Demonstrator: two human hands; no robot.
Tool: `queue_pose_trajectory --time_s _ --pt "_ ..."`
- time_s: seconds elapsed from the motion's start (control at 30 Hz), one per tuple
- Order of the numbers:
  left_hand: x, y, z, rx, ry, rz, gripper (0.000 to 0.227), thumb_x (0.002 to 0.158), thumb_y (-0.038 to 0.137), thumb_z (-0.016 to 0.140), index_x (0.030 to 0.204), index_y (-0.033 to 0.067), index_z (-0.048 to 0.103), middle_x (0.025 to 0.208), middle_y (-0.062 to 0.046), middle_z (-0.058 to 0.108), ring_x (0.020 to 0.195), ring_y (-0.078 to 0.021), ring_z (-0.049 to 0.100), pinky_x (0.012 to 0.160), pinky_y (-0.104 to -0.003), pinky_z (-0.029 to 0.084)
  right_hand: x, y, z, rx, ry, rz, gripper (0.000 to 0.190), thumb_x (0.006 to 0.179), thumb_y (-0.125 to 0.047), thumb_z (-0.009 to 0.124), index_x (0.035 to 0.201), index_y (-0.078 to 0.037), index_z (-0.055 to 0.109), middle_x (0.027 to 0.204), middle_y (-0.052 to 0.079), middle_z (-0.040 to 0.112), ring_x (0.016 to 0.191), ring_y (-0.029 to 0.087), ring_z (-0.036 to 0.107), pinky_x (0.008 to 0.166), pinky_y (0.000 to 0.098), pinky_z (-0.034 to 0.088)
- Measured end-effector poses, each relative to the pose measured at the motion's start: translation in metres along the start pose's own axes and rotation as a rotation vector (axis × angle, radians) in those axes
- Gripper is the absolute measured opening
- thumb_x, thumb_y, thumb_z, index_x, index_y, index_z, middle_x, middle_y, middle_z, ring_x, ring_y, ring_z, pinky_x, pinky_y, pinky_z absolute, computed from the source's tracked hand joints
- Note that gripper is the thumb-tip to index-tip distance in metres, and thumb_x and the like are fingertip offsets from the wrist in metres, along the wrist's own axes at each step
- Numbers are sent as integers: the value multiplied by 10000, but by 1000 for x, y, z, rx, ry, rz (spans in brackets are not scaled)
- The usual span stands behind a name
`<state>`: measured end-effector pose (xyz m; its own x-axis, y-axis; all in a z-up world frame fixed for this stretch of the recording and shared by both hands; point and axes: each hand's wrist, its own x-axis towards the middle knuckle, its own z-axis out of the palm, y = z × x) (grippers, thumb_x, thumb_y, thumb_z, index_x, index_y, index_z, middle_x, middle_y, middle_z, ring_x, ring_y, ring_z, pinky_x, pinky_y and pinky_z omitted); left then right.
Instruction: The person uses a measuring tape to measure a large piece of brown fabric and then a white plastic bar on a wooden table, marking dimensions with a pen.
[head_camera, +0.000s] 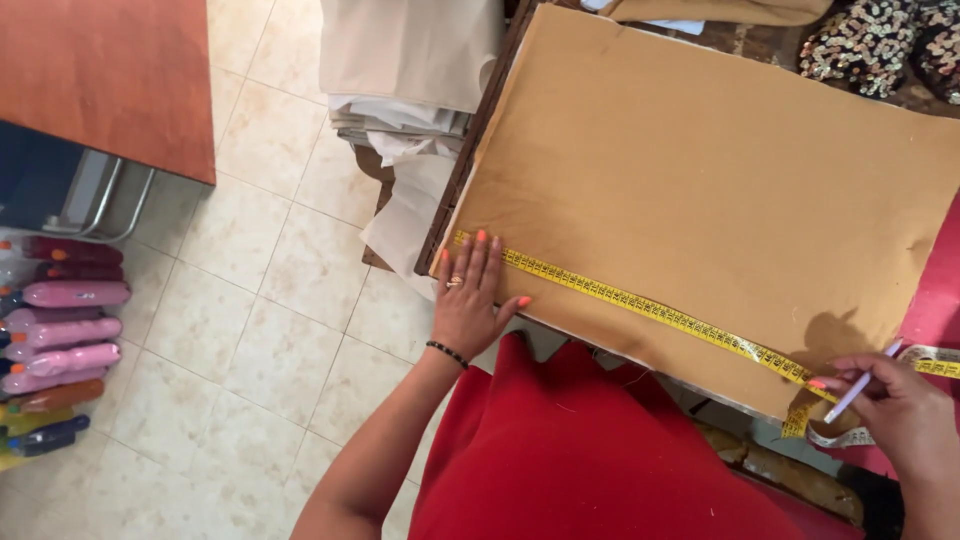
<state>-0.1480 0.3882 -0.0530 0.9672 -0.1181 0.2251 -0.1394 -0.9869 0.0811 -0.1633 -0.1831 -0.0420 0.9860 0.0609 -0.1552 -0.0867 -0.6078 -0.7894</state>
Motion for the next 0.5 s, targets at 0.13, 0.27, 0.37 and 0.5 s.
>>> queue_pose_trajectory --time_s 0.13,0.27,0.37,0.5 --pt "2 -13 -1 -41 9 16 904 980 763 431 1631 148 311 1688 -99 306 1575 -293 273 1294 -531 161 -4 -8 -1 -263 21 9 355 851 7 829 1196 -41 762 1125 61 761 897 114 685 870 238 557" --pt "6 -15 0 15 44 -13 917 1005 768 391 1630 102 308 1697 -83 260 1581 -287 229 1303 -522 114 -4 -44 2 -378 22 76 335 840 -29 847 1159 -112 786 1097 -16 773 963 89 689 891 244 535" --pt "3 -8 -1 19 17 48 936 1028 775 328 1637 74 213 1705 -116 160 1591 -266 167 1320 -501 100 -2 -52 5 -392 21 144 321 815 -89 873 1121 -141 795 1110 -74 763 927 59 643 895 241 505" --pt "1 3 -14 -27 72 77 892 985 801 383 1617 171 374 1674 -103 302 1565 -281 266 1294 -498 187 -2 -63 8 -431 -4 229 300 826 -148 877 1119 -170 817 987 -68 782 855 62 672 840 232 486"
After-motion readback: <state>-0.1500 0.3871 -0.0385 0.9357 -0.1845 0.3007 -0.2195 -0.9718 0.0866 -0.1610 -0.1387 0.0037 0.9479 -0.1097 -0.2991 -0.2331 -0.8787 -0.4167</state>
